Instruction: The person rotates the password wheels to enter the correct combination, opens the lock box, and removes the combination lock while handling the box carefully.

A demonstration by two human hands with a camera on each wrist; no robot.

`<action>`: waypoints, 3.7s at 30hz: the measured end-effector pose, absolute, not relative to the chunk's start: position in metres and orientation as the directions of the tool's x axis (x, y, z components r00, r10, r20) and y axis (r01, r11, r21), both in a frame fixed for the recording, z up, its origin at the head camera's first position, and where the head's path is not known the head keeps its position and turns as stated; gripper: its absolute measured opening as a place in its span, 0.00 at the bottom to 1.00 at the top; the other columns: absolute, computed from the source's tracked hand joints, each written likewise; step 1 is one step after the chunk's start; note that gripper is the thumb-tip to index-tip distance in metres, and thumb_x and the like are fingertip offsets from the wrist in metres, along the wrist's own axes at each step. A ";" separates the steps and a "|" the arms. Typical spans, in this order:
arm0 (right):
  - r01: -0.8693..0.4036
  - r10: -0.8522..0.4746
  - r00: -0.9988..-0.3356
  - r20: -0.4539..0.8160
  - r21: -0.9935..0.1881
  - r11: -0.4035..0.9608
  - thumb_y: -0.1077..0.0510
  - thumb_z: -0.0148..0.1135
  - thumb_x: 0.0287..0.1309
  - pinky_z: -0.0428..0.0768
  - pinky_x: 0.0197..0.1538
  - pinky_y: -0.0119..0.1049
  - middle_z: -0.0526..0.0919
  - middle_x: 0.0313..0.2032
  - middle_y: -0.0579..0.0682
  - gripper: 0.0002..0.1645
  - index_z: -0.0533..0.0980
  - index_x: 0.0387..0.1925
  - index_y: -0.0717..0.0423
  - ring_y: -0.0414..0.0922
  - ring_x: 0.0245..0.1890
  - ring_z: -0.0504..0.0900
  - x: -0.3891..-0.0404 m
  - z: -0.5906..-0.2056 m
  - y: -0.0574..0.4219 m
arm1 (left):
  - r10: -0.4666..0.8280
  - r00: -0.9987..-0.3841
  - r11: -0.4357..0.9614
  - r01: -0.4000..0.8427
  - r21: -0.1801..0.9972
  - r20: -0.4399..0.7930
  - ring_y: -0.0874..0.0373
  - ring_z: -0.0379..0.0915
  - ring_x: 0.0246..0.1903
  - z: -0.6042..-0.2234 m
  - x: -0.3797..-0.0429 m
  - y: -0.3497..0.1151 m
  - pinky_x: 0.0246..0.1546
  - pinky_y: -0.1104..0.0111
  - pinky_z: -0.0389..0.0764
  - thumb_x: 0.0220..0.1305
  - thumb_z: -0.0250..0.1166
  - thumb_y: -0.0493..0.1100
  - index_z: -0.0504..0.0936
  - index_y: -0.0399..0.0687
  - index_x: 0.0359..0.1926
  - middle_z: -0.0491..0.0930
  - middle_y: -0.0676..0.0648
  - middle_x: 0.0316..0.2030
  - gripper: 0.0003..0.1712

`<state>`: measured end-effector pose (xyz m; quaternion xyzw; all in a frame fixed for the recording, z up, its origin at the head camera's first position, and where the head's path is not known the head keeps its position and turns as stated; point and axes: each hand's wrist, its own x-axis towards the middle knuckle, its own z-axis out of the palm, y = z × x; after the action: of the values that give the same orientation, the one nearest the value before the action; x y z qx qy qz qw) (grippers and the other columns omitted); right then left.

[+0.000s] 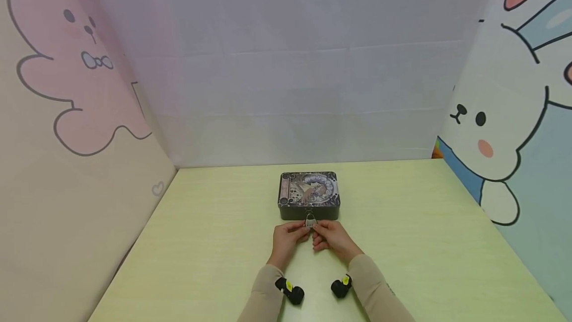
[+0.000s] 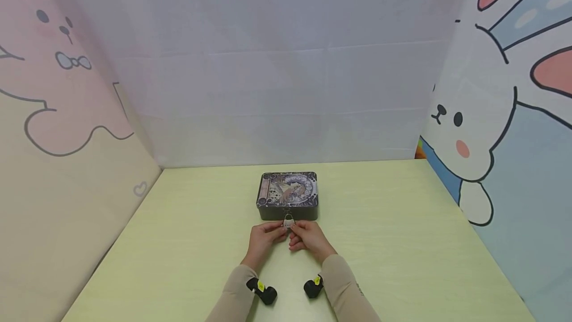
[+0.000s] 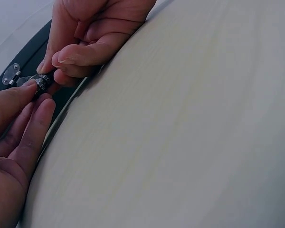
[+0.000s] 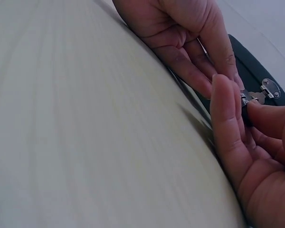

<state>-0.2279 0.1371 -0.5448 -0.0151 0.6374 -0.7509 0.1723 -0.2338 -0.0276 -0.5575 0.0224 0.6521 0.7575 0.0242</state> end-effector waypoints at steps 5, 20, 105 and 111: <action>0.247 -0.277 -0.939 -0.205 -0.961 -0.124 0.65 0.47 0.75 0.85 0.27 0.32 0.77 0.26 0.50 0.12 0.74 0.36 0.68 0.38 0.21 0.79 -0.227 -0.542 0.136 | 0.065 -0.998 -0.135 -0.022 0.991 -0.013 0.55 0.84 0.32 -0.550 -0.231 -0.027 0.35 0.67 0.87 0.55 0.68 0.22 0.80 0.18 0.46 0.83 0.27 0.38 0.16; 0.241 -0.274 -0.941 -0.201 -0.963 -0.122 0.64 0.48 0.75 0.85 0.28 0.32 0.78 0.25 0.50 0.13 0.74 0.36 0.69 0.38 0.21 0.79 -0.229 -0.543 0.136 | 0.051 -0.998 -0.137 -0.027 0.990 -0.020 0.59 0.83 0.29 -0.557 -0.234 -0.027 0.31 0.67 0.87 0.55 0.69 0.23 0.81 0.19 0.46 0.84 0.29 0.36 0.17; 0.290 -0.273 -0.937 -0.218 -0.920 -0.262 0.70 0.47 0.72 0.86 0.34 0.34 0.84 0.32 0.53 0.23 0.60 0.63 0.77 0.40 0.28 0.84 -0.230 -0.546 0.140 | 0.086 -0.996 -0.168 -0.035 0.985 -0.021 0.59 0.83 0.28 -0.528 -0.219 -0.032 0.35 0.66 0.87 0.59 0.64 0.23 0.80 0.17 0.46 0.83 0.28 0.40 0.14; 0.286 -0.265 -0.940 -0.214 -0.918 -0.274 0.71 0.48 0.70 0.86 0.35 0.34 0.84 0.33 0.54 0.23 0.60 0.64 0.76 0.41 0.28 0.84 -0.228 -0.545 0.140 | 0.081 -0.997 -0.156 -0.032 0.987 -0.020 0.58 0.83 0.28 -0.526 -0.216 -0.032 0.35 0.67 0.87 0.59 0.65 0.23 0.80 0.17 0.46 0.83 0.27 0.41 0.14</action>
<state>-0.2285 0.1400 -0.5451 0.0094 0.5773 -0.7981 0.1725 -0.2164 -0.0324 -0.5263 0.0187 0.6484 0.7601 0.0372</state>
